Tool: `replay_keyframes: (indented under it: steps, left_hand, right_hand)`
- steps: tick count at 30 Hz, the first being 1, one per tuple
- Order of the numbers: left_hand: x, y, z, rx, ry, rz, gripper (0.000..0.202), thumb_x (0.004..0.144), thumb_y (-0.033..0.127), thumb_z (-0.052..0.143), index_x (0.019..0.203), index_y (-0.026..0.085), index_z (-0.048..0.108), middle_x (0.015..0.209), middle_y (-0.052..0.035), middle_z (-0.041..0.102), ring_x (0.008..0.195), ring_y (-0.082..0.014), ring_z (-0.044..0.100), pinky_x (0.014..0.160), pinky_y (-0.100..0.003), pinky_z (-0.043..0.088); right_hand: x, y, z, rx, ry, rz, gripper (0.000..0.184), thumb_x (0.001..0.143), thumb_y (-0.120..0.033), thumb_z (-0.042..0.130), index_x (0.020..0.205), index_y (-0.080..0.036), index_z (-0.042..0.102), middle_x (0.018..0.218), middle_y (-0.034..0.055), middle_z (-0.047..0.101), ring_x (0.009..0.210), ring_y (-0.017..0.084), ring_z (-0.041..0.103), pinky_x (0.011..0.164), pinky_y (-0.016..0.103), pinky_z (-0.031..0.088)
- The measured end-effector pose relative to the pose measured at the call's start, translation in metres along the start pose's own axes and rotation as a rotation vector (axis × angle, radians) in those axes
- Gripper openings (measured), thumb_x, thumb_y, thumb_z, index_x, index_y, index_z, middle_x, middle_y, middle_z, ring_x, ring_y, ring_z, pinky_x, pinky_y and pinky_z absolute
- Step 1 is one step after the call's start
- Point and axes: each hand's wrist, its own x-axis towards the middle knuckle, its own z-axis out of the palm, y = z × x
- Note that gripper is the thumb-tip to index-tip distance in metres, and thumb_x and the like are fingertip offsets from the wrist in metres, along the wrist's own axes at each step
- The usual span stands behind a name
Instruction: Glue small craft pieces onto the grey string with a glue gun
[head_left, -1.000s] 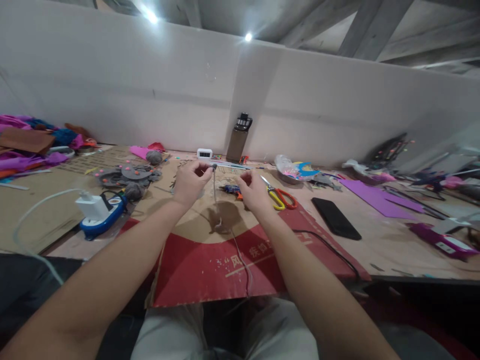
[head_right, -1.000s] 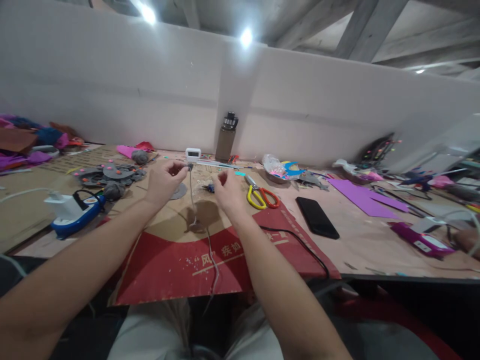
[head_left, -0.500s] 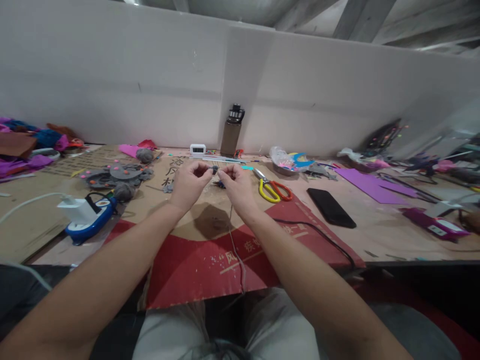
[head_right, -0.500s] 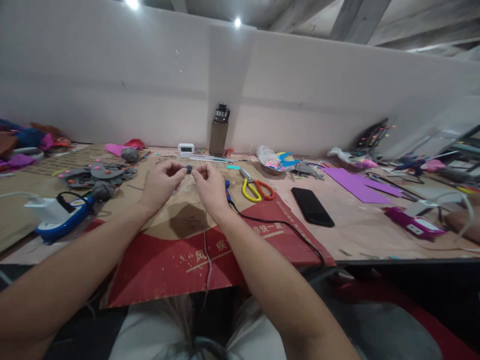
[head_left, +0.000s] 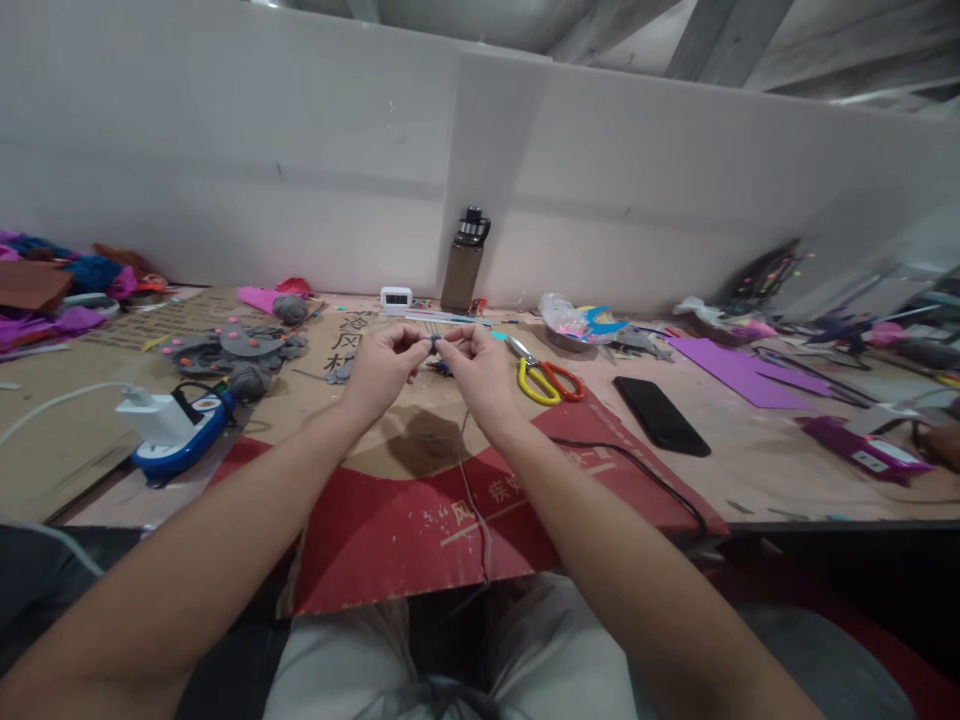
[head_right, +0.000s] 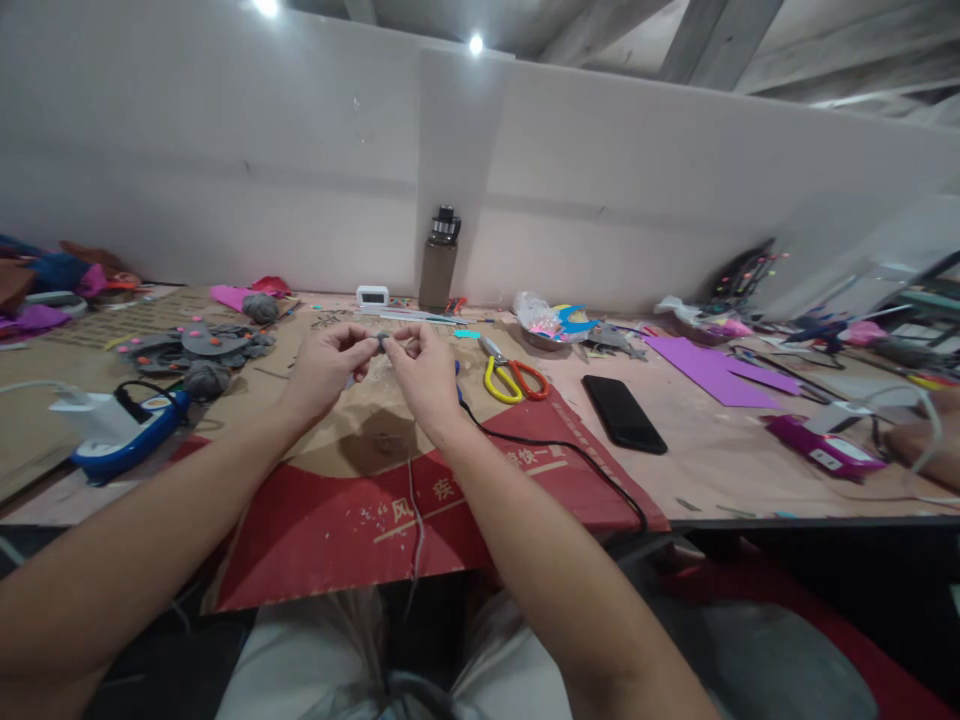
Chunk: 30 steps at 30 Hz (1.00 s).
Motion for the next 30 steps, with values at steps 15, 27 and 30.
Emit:
replay_keyframes:
  steps: [15, 27, 30]
  left_hand:
    - [0.009, 0.007, -0.015, 0.042, -0.325, -0.144, 0.027, 0.075, 0.036, 0.067, 0.089, 0.013, 0.069, 0.064, -0.0022, 0.064, 0.057, -0.0101, 0.057, 0.055, -0.022, 0.046]
    - [0.002, 0.011, -0.004, 0.177, -0.126, -0.141, 0.007, 0.073, 0.021, 0.064, 0.072, 0.013, 0.063, 0.054, -0.0005, 0.061, 0.047, -0.0095, 0.056, 0.05, -0.021, 0.047]
    - [0.002, 0.011, -0.003, 0.149, -0.065, -0.148, 0.005, 0.071, 0.019, 0.063, 0.071, 0.013, 0.062, 0.054, 0.0, 0.06, 0.047, -0.0095, 0.056, 0.049, -0.021, 0.047]
  right_hand:
    - [0.006, 0.004, -0.018, -0.117, -0.14, 0.109, 0.018, 0.071, -0.035, 0.059, 0.07, -0.018, 0.056, 0.053, -0.0055, 0.046, 0.049, 0.008, 0.037, 0.048, 0.023, 0.025]
    - [-0.001, 0.002, -0.014, -0.283, -0.158, -0.102, 0.015, 0.08, -0.025, 0.054, 0.094, -0.018, 0.055, 0.064, -0.0035, 0.051, 0.058, 0.011, 0.047, 0.056, 0.025, 0.034]
    - [-0.002, 0.004, -0.012, -0.246, -0.144, -0.148, 0.006, 0.081, -0.023, 0.052, 0.084, -0.019, 0.051, 0.071, -0.0016, 0.054, 0.063, 0.012, 0.049, 0.06, 0.026, 0.036]
